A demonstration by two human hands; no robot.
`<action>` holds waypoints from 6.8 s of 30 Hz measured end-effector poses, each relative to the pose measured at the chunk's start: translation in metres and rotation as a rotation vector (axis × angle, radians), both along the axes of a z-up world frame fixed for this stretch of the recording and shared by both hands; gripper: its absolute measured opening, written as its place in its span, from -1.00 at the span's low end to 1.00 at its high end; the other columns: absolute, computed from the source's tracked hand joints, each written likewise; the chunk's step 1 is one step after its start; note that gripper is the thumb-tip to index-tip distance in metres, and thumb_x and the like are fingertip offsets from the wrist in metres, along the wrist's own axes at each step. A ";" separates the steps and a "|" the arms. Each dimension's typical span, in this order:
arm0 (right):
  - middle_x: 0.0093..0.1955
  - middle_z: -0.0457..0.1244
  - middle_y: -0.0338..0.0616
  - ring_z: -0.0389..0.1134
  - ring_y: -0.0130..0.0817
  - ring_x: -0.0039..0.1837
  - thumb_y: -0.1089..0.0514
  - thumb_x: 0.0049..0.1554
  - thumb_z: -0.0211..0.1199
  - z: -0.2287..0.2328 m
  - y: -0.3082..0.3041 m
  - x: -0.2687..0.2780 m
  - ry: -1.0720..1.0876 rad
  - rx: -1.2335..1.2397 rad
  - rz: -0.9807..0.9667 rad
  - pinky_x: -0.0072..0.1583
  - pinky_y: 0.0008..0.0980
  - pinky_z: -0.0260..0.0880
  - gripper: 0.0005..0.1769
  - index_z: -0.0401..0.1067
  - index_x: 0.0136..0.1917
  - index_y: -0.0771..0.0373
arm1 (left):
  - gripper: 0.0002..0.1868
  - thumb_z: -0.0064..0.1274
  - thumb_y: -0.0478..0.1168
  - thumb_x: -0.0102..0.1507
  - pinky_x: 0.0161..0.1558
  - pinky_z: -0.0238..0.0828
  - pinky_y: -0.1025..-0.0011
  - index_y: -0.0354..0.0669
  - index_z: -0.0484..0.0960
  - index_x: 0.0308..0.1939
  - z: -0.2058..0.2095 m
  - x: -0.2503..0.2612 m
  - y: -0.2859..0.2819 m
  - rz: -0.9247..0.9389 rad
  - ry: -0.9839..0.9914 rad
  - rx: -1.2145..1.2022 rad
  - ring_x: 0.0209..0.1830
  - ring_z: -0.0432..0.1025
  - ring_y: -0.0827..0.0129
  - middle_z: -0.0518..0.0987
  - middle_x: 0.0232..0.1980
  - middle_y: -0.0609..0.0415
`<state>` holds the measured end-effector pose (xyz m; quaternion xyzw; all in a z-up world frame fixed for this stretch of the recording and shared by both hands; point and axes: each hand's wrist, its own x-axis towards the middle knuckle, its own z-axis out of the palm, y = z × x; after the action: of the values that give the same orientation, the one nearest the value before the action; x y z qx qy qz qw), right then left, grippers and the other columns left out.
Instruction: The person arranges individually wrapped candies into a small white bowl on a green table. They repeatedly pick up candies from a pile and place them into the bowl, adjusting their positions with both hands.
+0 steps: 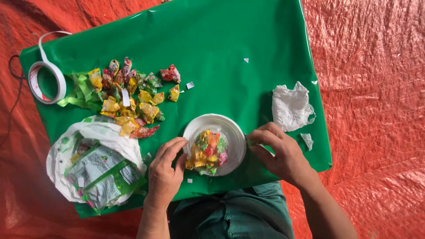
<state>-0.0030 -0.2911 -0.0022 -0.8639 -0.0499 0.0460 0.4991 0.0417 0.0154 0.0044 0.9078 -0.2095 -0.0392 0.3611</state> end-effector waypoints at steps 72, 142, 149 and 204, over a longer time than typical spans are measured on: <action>-0.11 0.16 -0.11 0.24 -0.08 -0.09 0.12 0.27 0.23 -0.005 0.026 0.091 -0.156 -0.370 0.308 -0.05 -0.11 0.25 -0.90 0.39 -0.05 0.15 | 0.15 0.22 0.26 0.24 0.55 0.08 -0.35 0.09 -0.20 0.66 -0.009 -0.024 0.023 -0.124 0.042 -0.163 0.69 -0.08 -0.41 0.03 0.64 -0.35; 0.24 0.19 0.01 0.23 0.02 0.28 0.16 0.29 0.28 -0.020 0.028 0.051 -0.323 -0.228 0.283 0.10 -0.02 0.20 -0.76 0.42 0.23 0.08 | -0.69 0.29 -0.46 0.24 -0.25 0.60 0.45 -0.27 0.58 0.02 -0.015 -0.045 -0.004 0.147 -0.175 -0.042 -0.20 0.61 0.25 0.69 -0.01 -0.07; 0.35 0.13 -0.03 0.11 0.06 0.52 0.17 0.25 0.31 -0.031 0.031 0.051 -0.268 -0.197 0.286 0.28 0.12 0.11 -0.70 0.44 0.24 -0.03 | -0.68 0.28 -0.43 0.26 -0.06 0.63 0.34 -0.32 0.61 0.08 -0.021 -0.043 -0.001 0.114 -0.180 -0.029 -0.08 0.65 0.16 0.71 -0.03 -0.08; 0.47 0.19 0.05 0.19 0.07 0.54 0.18 0.28 0.31 -0.033 0.042 0.024 -0.352 -0.556 0.177 0.36 0.09 0.17 -0.57 0.38 0.40 -0.02 | 0.38 0.24 0.54 0.00 0.51 -0.26 -0.41 -0.17 -0.06 0.59 -0.038 -0.040 -0.038 0.049 0.044 0.191 0.71 -0.04 -0.11 0.23 0.60 0.01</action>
<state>0.0206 -0.2491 -0.0349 -0.9539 -0.1957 -0.0486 0.2222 0.0022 -0.0225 -0.0338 0.9419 -0.1746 -0.0704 0.2782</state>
